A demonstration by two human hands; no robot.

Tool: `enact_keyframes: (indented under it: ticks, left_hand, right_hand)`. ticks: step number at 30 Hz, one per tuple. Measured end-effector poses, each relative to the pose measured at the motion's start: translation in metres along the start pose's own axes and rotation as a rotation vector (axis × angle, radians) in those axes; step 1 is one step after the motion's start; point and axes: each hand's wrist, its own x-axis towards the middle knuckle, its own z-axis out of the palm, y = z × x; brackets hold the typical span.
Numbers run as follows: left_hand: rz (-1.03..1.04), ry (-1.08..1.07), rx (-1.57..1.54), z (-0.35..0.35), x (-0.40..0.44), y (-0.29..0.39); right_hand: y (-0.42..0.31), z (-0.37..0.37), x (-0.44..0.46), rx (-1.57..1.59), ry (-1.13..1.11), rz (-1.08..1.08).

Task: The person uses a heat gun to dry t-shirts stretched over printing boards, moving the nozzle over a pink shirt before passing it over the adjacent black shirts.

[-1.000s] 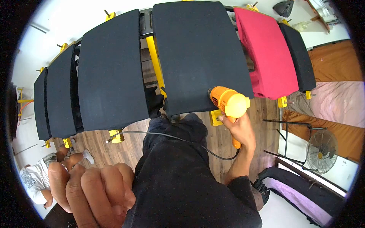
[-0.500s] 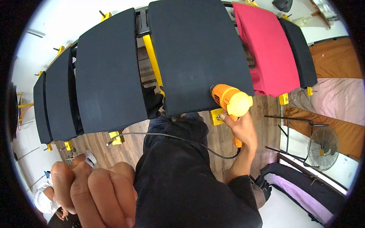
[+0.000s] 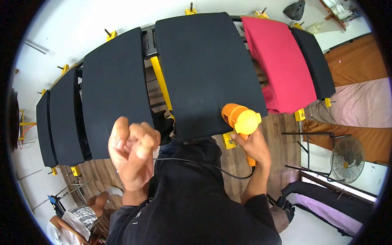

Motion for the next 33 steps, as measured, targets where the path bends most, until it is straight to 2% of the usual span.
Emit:
enact_keyframes:
  ticks: [1,2,3,4,6,10,15,18,21,25,27,29,31,33]
  left_hand:
    - [0.015,-0.019,0.012,0.005,-0.003,0.005]
    - [0.084,-0.088,0.150,0.008,-0.007,0.013]
    - [0.096,-0.044,0.252,0.021,-0.016,0.021]
    - [0.225,-0.140,0.114,0.028,-0.015,0.019]
    - [0.162,-0.300,0.028,0.024,-0.021,0.046]
    - [0.148,-0.552,-0.130,0.024,-0.014,0.045]
    - [0.214,-0.607,-0.248,0.019,-0.013,0.053]
    - [0.176,-0.553,-0.294,0.017,-0.017,0.063]
    - [-0.041,-0.119,-0.120,0.051,-0.045,0.098]
    - [0.066,-0.358,-0.235,0.030,-0.025,0.076]
    - [0.166,-0.331,-0.336,0.034,-0.026,0.063]
    - [0.166,-0.060,-0.335,0.054,-0.045,0.059]
    - [0.005,0.353,-0.167,0.085,-0.067,0.081]
    - [-0.065,0.340,-0.117,0.087,-0.062,0.087]
  right_hand:
    - [-0.001,0.001,0.001,-0.020,0.004,-0.005]
    - [-0.002,0.001,0.001,-0.027,0.007,-0.015]
    - [-0.003,0.001,0.003,-0.035,0.007,-0.020]
    - [-0.004,0.002,0.003,-0.043,0.004,-0.021]
    - [-0.009,0.004,0.004,-0.017,0.004,-0.010]
    - [-0.012,0.003,-0.001,0.021,-0.043,0.008]
    - [-0.005,0.004,-0.004,0.008,0.014,0.012]
    - [-0.010,0.007,-0.009,0.040,0.020,0.017]
    - [-0.012,0.007,-0.015,0.049,-0.004,0.077]
    - [-0.019,0.012,-0.019,0.028,0.001,0.088]
    - [-0.018,0.014,-0.019,0.011,-0.003,0.086]
    - [-0.015,0.014,-0.019,-0.010,-0.004,0.079]
    - [-0.017,0.014,-0.018,0.019,-0.003,0.085]
    - [-0.020,0.014,-0.018,0.020,0.005,0.087]
